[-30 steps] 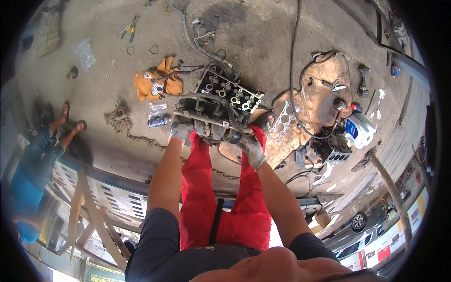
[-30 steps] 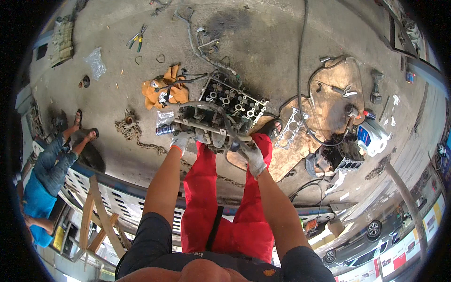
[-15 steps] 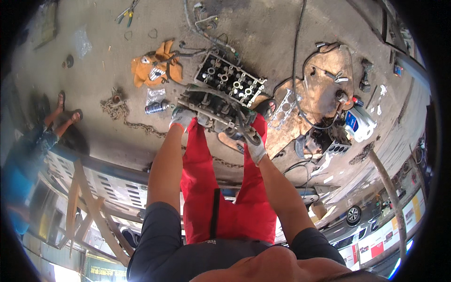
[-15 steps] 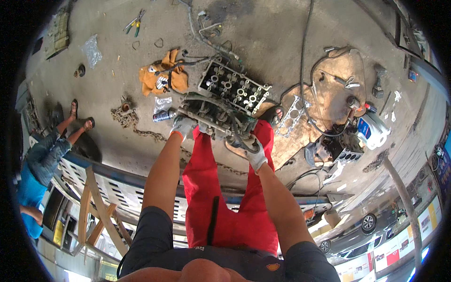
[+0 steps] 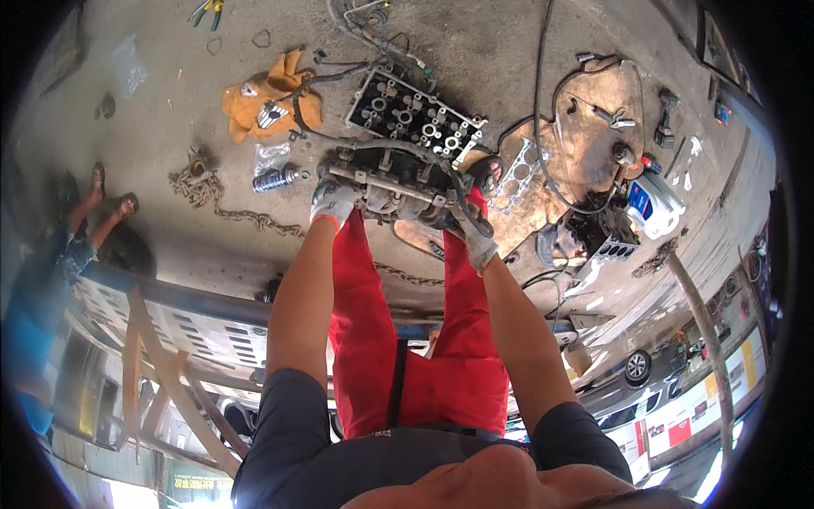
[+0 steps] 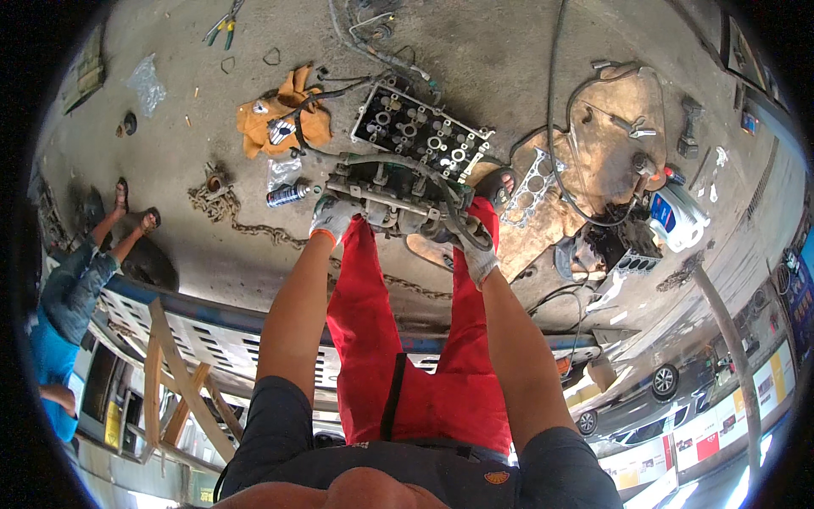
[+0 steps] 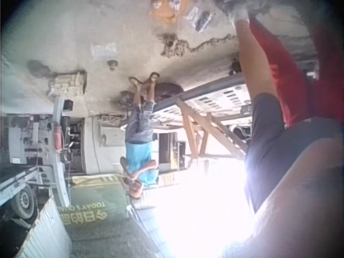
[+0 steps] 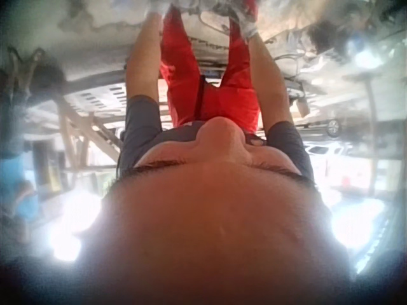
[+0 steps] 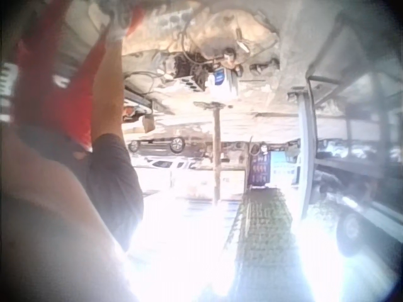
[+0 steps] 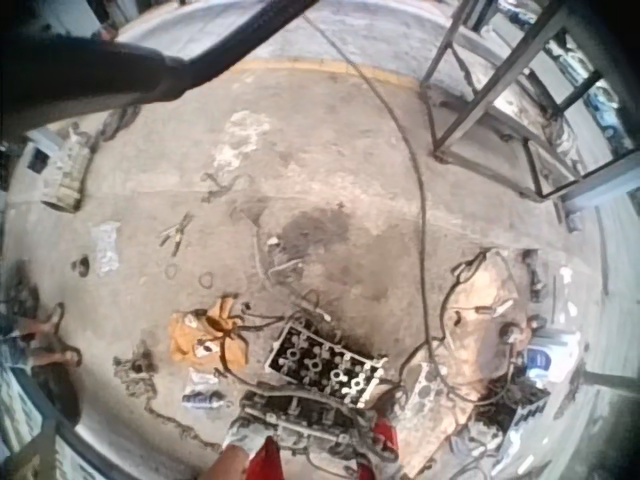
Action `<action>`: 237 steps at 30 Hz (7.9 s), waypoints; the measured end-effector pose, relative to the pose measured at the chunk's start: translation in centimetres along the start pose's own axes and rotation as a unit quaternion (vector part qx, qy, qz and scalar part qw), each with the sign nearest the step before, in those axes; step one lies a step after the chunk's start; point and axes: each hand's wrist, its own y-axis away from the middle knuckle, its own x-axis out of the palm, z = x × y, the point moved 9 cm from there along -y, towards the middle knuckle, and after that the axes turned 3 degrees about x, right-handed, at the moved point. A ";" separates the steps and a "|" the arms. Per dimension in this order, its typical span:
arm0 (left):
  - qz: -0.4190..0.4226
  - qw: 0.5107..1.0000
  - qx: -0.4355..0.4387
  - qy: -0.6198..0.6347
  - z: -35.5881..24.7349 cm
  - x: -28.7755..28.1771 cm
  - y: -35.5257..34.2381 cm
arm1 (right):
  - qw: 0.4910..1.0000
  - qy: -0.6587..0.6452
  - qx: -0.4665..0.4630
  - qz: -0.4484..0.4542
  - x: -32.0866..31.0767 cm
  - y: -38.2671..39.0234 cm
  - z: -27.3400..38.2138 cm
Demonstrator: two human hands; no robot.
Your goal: The person sits on the floor and cleans an engine block with a cloth. They then unpack and install several green gaskets onto the engine. Finally, they lift the engine block and place it on a metal stand.
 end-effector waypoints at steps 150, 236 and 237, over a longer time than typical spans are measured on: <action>-0.105 0.838 0.158 -0.512 -120.8 -34.7 3.3 | 0.877 -0.409 -0.063 -0.244 -64.0 28.3 22.4; 0.415 0.694 0.242 -0.536 -203.9 85.8 -33.3 | 0.812 -0.481 0.130 -0.303 -170.2 -13.4 41.9; 0.407 0.673 0.224 -0.576 -202.3 85.2 -34.7 | 0.807 -0.475 0.116 -0.332 -172.1 -17.9 41.6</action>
